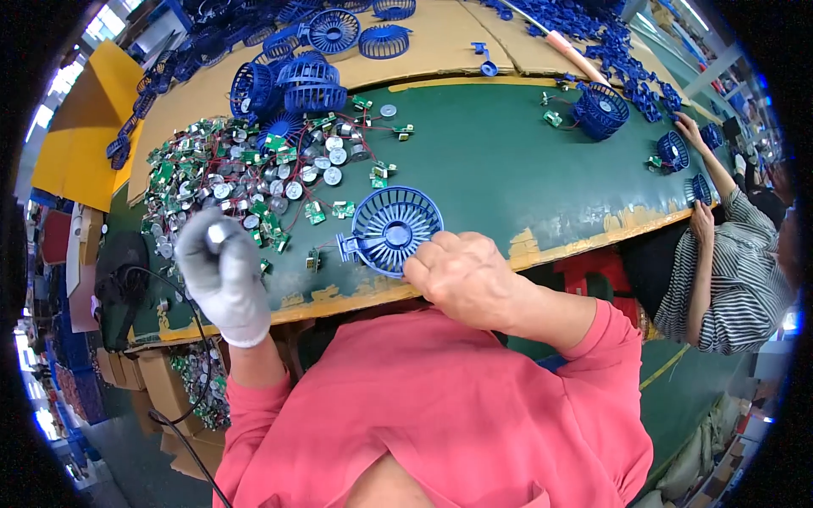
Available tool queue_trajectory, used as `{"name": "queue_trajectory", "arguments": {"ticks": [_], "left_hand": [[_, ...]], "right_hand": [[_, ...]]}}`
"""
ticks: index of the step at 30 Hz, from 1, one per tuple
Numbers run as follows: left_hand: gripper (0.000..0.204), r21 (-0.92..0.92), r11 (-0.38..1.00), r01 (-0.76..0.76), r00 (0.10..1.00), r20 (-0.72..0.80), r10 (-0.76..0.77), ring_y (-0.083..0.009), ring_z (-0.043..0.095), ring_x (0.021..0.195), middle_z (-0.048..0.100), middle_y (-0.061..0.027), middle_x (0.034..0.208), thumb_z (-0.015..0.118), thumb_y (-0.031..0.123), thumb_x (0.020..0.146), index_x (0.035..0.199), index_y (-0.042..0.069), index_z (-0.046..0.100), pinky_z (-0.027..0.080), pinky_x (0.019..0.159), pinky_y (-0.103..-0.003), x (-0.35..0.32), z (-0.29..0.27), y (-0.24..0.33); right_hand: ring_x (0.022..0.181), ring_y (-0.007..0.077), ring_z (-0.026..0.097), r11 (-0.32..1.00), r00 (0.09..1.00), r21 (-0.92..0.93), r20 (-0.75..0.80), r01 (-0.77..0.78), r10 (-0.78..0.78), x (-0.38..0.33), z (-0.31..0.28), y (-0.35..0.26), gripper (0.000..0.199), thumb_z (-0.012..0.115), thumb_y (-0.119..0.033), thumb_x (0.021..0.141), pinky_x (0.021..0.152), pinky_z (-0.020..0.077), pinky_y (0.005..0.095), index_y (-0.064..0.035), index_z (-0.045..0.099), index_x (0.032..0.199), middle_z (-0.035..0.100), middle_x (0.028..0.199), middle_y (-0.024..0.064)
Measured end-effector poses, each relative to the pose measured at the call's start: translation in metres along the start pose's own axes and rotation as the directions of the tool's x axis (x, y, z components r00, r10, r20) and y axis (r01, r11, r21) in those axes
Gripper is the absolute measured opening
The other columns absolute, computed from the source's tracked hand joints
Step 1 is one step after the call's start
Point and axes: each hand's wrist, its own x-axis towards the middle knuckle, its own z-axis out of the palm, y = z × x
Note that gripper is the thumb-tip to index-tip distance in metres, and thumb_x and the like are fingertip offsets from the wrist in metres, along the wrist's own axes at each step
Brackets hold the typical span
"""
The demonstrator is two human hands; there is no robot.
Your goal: The person assembles mini fan parts by pulling plastic fan casings closer with a rod and inserting small electric motor assemblies into the fan casings by hand.
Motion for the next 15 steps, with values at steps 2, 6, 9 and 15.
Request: {"name": "queue_trajectory", "arguments": {"ticks": [2, 6, 9, 15], "left_hand": [[0.030, 0.131, 0.991, 0.017, 0.977, 0.208, -0.045, -0.0091, 0.051, 0.075, 0.057, -0.0016, 0.087, 0.066, -0.006, 0.075, 0.103, 0.002, 0.060, 0.043, 0.069, -0.024, -0.006, 0.002, 0.011], [0.034, 0.317, 0.887, -0.335, 0.813, 0.573, 0.102, -0.0132, 0.056, 0.073, 0.059, -0.0041, 0.084, 0.066, -0.008, 0.070, 0.103, 0.001, 0.063, 0.048, 0.065, -0.027, -0.008, 0.001, 0.008], [0.032, 0.394, 0.816, -0.423, 0.772, 0.628, 0.097, -0.0184, 0.060, 0.069, 0.060, -0.0057, 0.081, 0.067, -0.004, 0.069, 0.100, 0.004, 0.066, 0.048, 0.061, -0.028, -0.013, 0.007, 0.006], [0.036, 0.308, 0.776, -0.551, 0.659, 0.731, 0.179, -0.0228, 0.060, 0.067, 0.061, -0.0037, 0.083, 0.070, 0.007, 0.065, 0.099, 0.011, 0.060, 0.048, 0.057, -0.033, -0.030, 0.025, -0.007]], "right_hand": [[0.061, 0.0198, 0.056, 1.000, 0.998, -0.003, 0.047, -0.031, 0.031, -0.001, 0.003, -0.003, 0.020, 0.072, -0.021, 0.072, 0.052, 0.0455, 0.0330, -0.0090, 0.057, 0.075, 0.050, 0.063, 0.0027], [0.062, 0.0209, 0.057, 0.997, 0.995, 0.011, 0.065, -0.074, 0.073, -0.001, 0.005, -0.007, 0.022, 0.073, -0.024, 0.072, 0.052, 0.0458, 0.0333, -0.0084, 0.058, 0.077, 0.051, 0.064, 0.0031], [0.063, 0.0219, 0.057, 0.988, 0.996, 0.123, 0.019, -0.094, 0.092, 0.003, 0.002, -0.008, 0.028, 0.074, -0.026, 0.072, 0.053, 0.0455, 0.0344, -0.0067, 0.060, 0.085, 0.053, 0.066, 0.0038], [0.067, 0.0248, 0.057, 0.929, 0.955, 0.365, -0.253, -0.055, 0.156, 0.027, -0.002, -0.012, 0.036, 0.076, -0.029, 0.070, 0.059, 0.0478, 0.0340, -0.0056, 0.061, 0.093, 0.054, 0.071, 0.0065]]}}
